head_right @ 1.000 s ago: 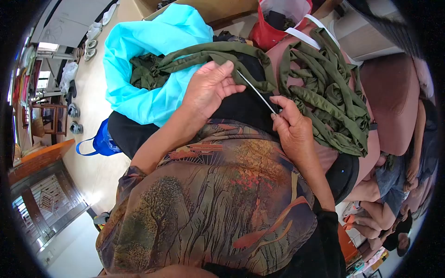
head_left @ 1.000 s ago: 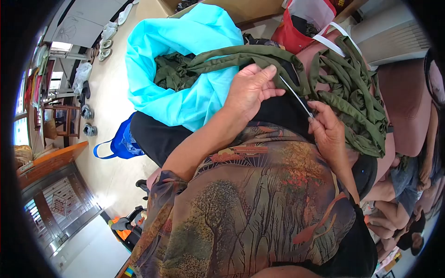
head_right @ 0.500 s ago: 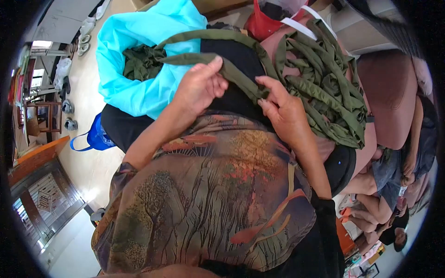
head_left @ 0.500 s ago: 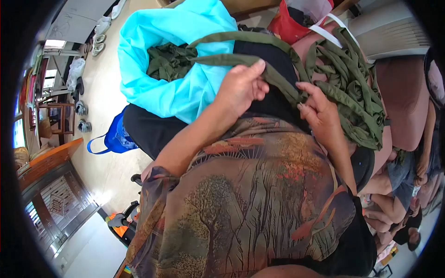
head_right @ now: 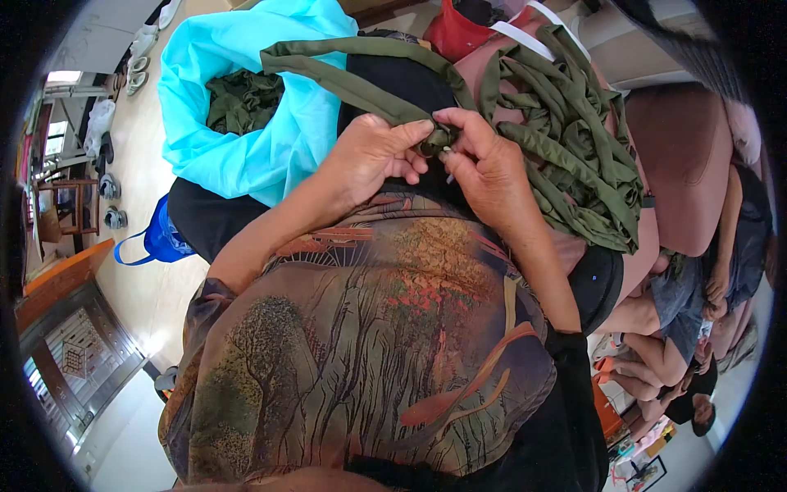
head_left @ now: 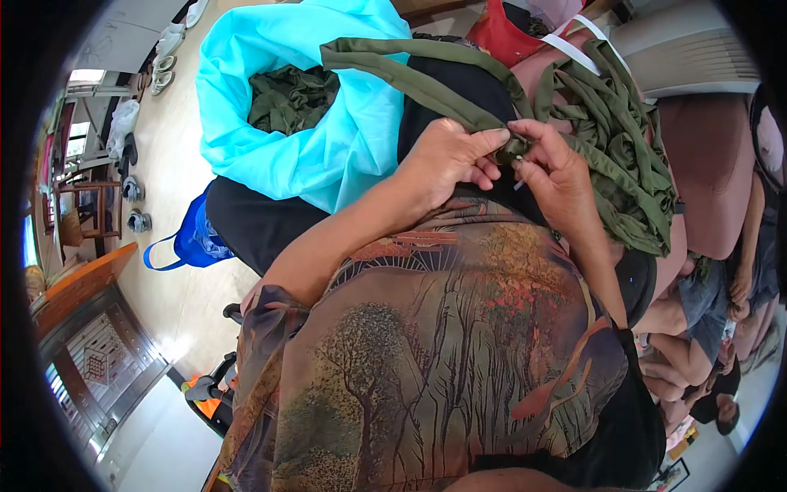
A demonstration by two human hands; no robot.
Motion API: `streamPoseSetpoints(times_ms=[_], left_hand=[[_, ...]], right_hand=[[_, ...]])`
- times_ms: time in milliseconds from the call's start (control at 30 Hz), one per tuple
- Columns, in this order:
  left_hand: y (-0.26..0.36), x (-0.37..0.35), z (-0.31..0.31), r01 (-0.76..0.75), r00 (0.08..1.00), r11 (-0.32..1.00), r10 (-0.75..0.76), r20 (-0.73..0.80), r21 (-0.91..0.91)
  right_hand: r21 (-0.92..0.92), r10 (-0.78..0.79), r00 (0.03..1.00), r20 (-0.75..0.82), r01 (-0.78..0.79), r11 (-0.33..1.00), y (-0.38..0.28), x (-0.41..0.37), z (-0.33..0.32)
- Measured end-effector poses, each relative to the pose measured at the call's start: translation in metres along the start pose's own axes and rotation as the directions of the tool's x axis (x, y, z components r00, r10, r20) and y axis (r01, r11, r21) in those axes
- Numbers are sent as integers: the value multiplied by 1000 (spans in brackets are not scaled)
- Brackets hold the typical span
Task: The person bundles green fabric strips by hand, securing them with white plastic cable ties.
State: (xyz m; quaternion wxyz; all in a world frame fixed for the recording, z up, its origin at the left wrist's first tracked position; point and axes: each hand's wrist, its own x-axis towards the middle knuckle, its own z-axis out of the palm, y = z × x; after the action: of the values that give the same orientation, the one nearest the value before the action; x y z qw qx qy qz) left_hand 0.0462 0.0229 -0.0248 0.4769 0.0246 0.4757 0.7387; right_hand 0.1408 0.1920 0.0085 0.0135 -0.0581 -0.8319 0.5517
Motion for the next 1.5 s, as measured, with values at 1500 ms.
streamPoseSetpoints(times_ms=[1500], left_hand=[[32,15,-13,-160,978,987,157,-140,-11]], right_hand=[[-297,-384,922,-50,354,887,-2,21,-1]])
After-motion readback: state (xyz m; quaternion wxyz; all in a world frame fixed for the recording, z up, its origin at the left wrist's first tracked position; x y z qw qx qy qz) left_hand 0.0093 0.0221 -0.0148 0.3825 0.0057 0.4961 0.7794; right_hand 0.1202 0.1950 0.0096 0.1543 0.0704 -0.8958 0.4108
